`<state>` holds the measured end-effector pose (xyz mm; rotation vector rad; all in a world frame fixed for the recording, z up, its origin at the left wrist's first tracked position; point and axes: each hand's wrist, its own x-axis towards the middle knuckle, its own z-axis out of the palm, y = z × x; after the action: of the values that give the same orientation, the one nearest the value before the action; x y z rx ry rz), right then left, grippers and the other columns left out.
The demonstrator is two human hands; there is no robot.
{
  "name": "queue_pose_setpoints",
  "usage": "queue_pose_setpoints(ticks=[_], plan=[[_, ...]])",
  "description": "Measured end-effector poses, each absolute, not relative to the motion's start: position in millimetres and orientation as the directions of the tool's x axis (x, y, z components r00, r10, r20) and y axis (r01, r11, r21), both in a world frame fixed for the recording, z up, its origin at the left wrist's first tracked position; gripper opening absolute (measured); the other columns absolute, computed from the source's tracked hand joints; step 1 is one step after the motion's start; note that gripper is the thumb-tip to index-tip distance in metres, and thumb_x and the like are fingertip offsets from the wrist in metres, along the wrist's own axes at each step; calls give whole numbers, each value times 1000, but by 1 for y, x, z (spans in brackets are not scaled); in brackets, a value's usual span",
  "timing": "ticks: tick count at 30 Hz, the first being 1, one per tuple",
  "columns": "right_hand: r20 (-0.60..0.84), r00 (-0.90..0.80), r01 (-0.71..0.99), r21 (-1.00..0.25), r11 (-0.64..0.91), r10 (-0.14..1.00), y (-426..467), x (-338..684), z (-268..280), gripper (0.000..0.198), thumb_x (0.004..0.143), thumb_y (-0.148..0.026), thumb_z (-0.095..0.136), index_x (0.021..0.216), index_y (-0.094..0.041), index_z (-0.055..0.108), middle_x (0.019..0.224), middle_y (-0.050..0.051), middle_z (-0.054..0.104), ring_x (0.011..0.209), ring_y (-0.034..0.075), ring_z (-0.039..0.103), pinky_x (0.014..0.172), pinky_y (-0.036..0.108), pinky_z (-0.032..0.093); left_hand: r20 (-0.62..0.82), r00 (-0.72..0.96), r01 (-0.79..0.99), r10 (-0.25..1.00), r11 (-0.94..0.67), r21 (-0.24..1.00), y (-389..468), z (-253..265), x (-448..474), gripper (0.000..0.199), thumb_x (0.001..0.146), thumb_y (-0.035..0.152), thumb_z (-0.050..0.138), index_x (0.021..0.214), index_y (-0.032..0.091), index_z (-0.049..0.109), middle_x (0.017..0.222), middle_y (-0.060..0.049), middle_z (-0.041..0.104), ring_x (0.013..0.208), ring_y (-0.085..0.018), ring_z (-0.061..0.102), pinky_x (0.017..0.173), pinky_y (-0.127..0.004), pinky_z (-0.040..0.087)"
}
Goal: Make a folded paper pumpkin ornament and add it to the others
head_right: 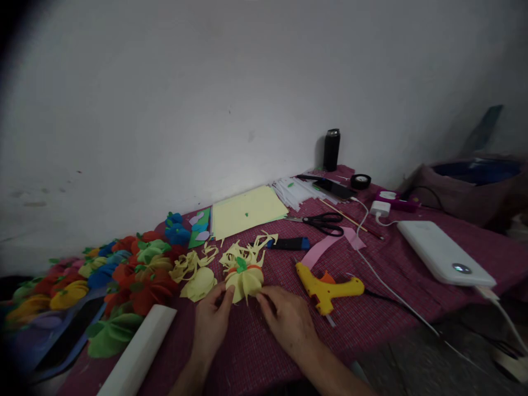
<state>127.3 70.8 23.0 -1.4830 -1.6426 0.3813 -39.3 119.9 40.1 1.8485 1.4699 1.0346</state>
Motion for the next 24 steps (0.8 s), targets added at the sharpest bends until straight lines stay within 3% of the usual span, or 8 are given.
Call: queue_pose_setpoints(ticks=[4,7,10,14,24], plan=[[360,166,696,-702,149,918,74,127,18,9,83,-29,55,79,-21,58,68,-1,64,59,16,61,58,26,46,210,127,492,969,-246,835,119,39,-38,27,85,38,49,84,18,66,78,-1,66,71,-17,58,67,-26,43],[377,217,716,-688,116,900,75,128,20,13,82,-30,57,88,-19,57,76,2,65,67,17,62,61,27,47,189,160,441,969,-242,864,120,37,-37,26,85,37,49,89,18,67,86,-3,68,78,-18,61,73,-28,45],[365,125,721,-672,168,923,75,129,23,17,88,-28,46,87,-20,61,82,4,67,76,18,64,68,28,47,209,191,390,959,-270,880,121,35,-35,24,84,35,51,89,18,68,90,-4,69,83,-19,62,77,-29,46],[323,66,731,-660,174,944,72,130,22,30,92,-28,39,75,-20,63,71,3,68,65,17,64,61,26,45,209,195,385,958,-271,882,121,34,-35,25,83,36,52,89,17,68,91,-5,70,85,-19,62,78,-30,47],[321,15,765,-614,196,947,71,125,20,30,92,-31,41,77,-20,64,73,2,70,67,16,66,63,24,44,159,183,424,970,-224,878,122,29,-37,25,85,32,49,100,18,64,96,-5,68,88,-19,62,81,-32,47]])
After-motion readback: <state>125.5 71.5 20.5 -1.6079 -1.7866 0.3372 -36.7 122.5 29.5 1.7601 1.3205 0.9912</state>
